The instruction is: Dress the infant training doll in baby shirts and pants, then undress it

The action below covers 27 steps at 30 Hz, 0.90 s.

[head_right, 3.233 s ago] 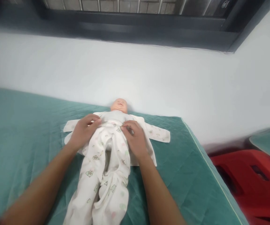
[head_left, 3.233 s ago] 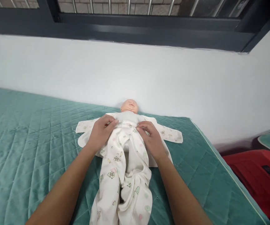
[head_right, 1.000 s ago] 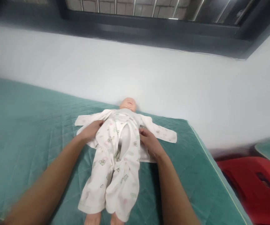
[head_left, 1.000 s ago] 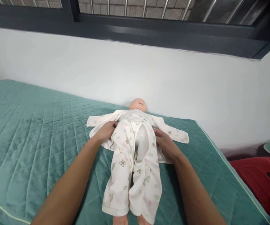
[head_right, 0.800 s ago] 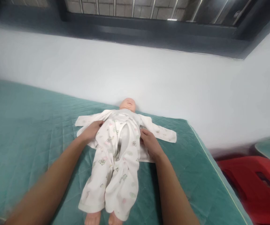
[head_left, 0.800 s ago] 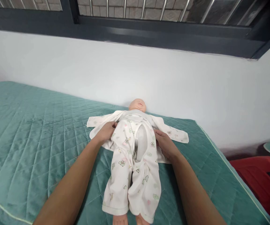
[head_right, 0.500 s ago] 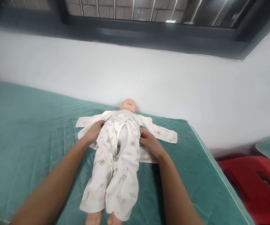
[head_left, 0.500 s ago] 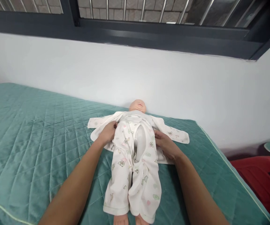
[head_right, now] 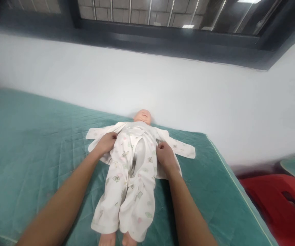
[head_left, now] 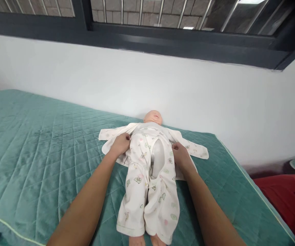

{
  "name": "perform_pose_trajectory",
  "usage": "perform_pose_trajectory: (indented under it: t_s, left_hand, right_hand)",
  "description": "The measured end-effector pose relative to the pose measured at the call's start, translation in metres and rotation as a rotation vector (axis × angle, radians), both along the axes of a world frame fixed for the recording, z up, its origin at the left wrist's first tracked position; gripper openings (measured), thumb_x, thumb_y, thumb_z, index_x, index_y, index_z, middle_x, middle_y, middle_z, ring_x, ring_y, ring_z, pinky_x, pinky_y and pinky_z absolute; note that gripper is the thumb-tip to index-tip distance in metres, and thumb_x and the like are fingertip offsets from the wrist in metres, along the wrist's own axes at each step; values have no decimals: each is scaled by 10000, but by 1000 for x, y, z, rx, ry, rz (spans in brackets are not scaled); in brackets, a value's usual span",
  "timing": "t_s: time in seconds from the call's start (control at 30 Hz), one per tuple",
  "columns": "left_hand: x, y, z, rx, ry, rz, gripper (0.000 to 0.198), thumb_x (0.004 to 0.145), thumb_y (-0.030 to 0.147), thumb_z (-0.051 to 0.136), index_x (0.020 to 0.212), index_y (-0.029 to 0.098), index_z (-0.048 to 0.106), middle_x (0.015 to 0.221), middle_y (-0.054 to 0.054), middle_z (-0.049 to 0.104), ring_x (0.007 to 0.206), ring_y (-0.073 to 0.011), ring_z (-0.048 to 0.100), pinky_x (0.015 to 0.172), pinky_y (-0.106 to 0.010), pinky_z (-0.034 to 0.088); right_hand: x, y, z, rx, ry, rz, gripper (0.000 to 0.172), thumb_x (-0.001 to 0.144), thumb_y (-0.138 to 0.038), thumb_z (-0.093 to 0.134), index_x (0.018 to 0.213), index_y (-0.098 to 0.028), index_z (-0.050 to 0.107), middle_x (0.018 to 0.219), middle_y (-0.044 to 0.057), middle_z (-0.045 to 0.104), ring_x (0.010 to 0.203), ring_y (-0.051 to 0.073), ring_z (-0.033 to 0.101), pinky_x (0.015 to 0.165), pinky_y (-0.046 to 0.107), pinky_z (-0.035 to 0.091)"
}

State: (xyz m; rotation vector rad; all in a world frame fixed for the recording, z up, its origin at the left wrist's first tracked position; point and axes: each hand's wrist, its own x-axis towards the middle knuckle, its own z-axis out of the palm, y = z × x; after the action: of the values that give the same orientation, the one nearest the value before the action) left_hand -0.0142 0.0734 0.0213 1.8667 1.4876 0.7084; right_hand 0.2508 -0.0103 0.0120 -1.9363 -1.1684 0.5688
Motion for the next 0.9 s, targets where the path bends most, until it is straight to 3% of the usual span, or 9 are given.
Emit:
perform_pose_trajectory:
  t_s: [0.1,0.2,0.3,0.4,0.53,0.7,0.9]
  left_hand:
    - [2,5,1,14,48,-6,223,750,242,559,888,129,692,965,-149,730,878,-256,637,741,-310,433]
    - [4,7,6,18,73,-55,246,731,236,576,891,107,712,959,-180,734,885,-292,646,749,-331,436]
    - [1,6,10,4,54,-130,214,725,207,561,822,119,730,906,-154,749,858,-282,662,727,-315,441]
    - [-1,4,11,-15,18,-188,225,738,186,531,808,133,738,886,-114,760,818,-249,669,686,-289,444]
    - [2,-5,14,-108,-180,-245,220,753,218,568,854,133,744,832,-87,758,759,-218,665,640,-265,464]
    - [11,-20,21,-442,-666,-200,279,660,218,719,921,121,733,766,-86,747,686,-209,676,599,-267,508]
    - [14,-26,25,-464,-848,-155,318,627,203,754,929,106,734,763,-89,750,739,-220,702,617,-254,531]
  right_hand:
    - [-1,8,6,-22,-147,53,164,687,-330,602,793,-205,587,770,32,663,715,197,555,638,294,378]
    - [-2,19,16,-67,-287,190,118,699,-300,593,732,-192,626,802,70,704,767,213,587,682,297,387]
    - [-4,24,24,-64,-295,260,72,675,-239,588,645,-185,626,785,80,719,809,231,603,725,305,404]
    - [-8,21,27,-35,-285,303,119,692,-243,570,700,-176,668,848,81,737,877,252,618,788,323,431]
    - [-14,9,32,70,-67,354,219,695,-280,600,835,-172,730,909,64,754,935,285,631,832,352,470]
    - [-23,2,35,111,294,285,277,682,-307,676,911,-173,755,882,68,764,847,274,666,797,376,514]
    - [-24,6,25,125,713,273,328,667,-278,728,985,-200,746,837,50,770,847,272,702,789,384,550]
